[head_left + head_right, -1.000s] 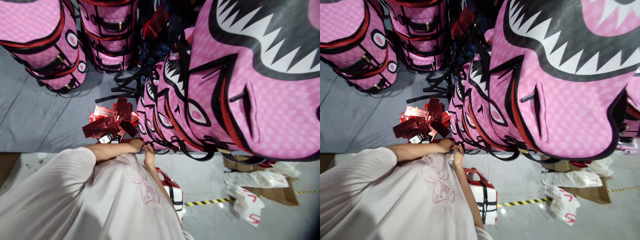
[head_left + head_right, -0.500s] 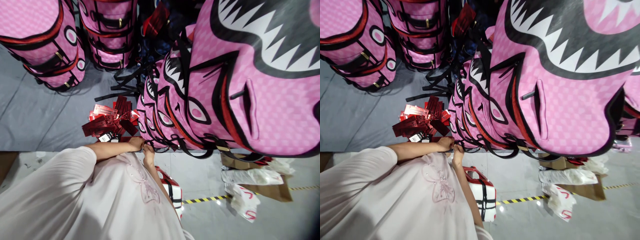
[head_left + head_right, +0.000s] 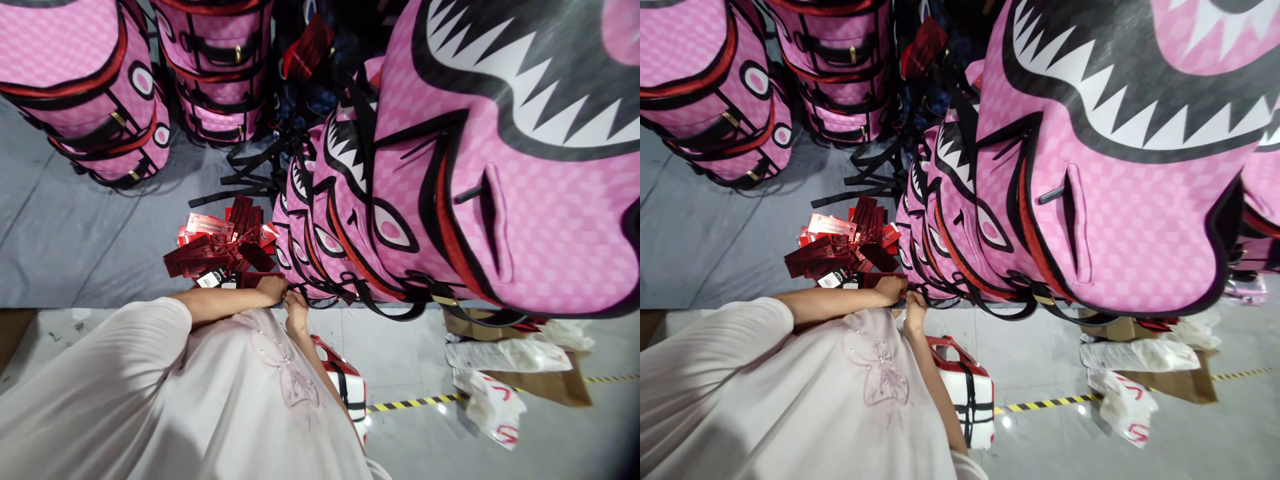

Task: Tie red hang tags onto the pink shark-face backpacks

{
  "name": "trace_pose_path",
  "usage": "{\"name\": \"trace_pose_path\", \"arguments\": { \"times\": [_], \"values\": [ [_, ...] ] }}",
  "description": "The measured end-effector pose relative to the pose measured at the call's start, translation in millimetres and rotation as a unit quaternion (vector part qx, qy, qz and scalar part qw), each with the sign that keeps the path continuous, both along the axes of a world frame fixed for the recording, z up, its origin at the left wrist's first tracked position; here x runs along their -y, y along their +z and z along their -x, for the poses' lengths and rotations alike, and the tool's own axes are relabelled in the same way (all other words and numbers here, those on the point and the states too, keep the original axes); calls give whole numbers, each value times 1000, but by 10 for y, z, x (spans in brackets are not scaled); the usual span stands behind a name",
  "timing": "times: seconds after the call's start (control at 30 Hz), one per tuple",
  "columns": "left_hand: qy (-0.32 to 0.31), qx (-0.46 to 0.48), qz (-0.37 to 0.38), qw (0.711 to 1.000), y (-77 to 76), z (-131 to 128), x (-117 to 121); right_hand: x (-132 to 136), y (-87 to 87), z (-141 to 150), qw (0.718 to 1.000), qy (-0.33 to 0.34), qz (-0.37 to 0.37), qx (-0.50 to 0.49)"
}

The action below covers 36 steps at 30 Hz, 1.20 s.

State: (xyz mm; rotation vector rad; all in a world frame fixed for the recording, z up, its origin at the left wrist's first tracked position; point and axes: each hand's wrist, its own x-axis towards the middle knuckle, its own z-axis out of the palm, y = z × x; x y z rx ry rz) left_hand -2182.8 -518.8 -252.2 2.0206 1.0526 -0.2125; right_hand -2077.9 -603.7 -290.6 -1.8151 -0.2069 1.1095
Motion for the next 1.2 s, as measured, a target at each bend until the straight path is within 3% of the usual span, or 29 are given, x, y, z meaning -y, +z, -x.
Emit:
{"name": "trace_pose_path", "arguments": {
  "times": [0.8,1.2],
  "values": [
    [-4,-3,-1,1000,4,-28,-6,5,-48,-33,999,32,-23,18],
    [3,-1,15,1000,-74,-40,31,24,-59,-47,999,24,-2,24]
  ]
}}
